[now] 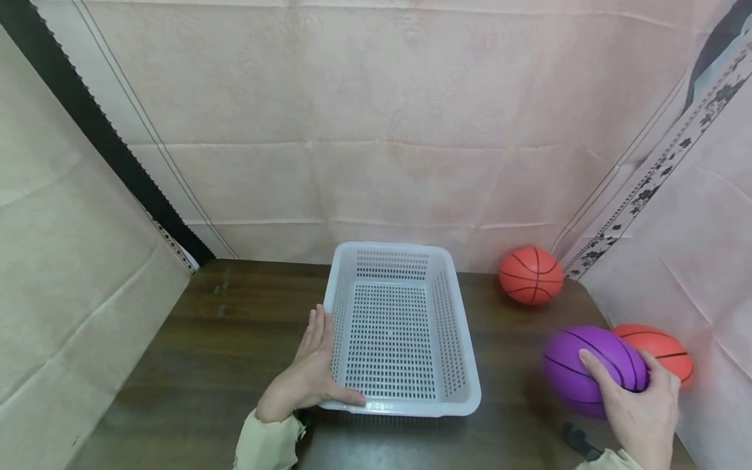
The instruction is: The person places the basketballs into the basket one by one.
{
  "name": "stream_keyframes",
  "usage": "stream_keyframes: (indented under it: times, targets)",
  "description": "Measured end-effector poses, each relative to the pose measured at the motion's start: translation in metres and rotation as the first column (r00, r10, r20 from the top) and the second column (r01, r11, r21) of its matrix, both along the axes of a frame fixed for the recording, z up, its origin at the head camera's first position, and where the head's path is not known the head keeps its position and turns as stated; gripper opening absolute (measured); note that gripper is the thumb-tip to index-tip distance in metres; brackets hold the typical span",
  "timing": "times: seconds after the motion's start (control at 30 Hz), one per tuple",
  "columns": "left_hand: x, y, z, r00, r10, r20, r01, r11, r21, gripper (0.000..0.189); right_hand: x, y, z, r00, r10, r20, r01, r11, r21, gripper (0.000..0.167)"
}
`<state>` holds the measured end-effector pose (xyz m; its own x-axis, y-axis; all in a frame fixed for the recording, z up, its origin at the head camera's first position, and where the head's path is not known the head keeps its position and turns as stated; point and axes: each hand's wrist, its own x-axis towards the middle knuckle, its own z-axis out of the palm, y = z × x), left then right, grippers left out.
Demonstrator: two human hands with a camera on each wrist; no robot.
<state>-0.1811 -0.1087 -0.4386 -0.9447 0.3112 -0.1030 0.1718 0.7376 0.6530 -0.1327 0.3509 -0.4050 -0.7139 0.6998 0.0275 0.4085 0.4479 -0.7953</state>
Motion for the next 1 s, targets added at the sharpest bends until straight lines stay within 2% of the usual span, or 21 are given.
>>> stream_keyframes:
  times: [0.13, 0.3, 0.47, 0.67, 1.0]
  targets:
    - [0.000, 0.000, -0.001, 1.000, 0.000, 0.006, 0.000, 1.000, 0.011, 0.159, -0.004, -0.014, 0.003, 0.996, 0.002, -0.089, -0.003, 1.000, -0.011, 0.092]
    - [-0.001, 0.000, -0.002, 1.000, 0.000, 0.006, 0.000, 1.000, 0.019, 0.158, -0.008, -0.027, 0.005, 0.978, 0.036, -0.206, -0.039, 0.999, -0.013, 0.083]
    - [0.000, 0.000, 0.000, 1.000, -0.001, 0.000, 0.001, 1.000, 0.016, 0.158, -0.009, -0.035, 0.009, 0.958, 0.066, -0.279, -0.078, 0.996, -0.031, 0.077]
    - [0.000, 0.000, 0.002, 1.000, -0.009, -0.001, 0.009, 1.000, 0.009, 0.158, -0.010, -0.042, 0.015, 0.933, 0.126, -0.337, -0.140, 0.990, -0.019, 0.075]
    - [-0.001, 0.000, 0.001, 1.000, -0.016, 0.009, 0.016, 1.000, 0.023, 0.158, -0.011, -0.050, 0.016, 0.909, 0.209, -0.362, -0.231, 0.973, -0.018, 0.077]
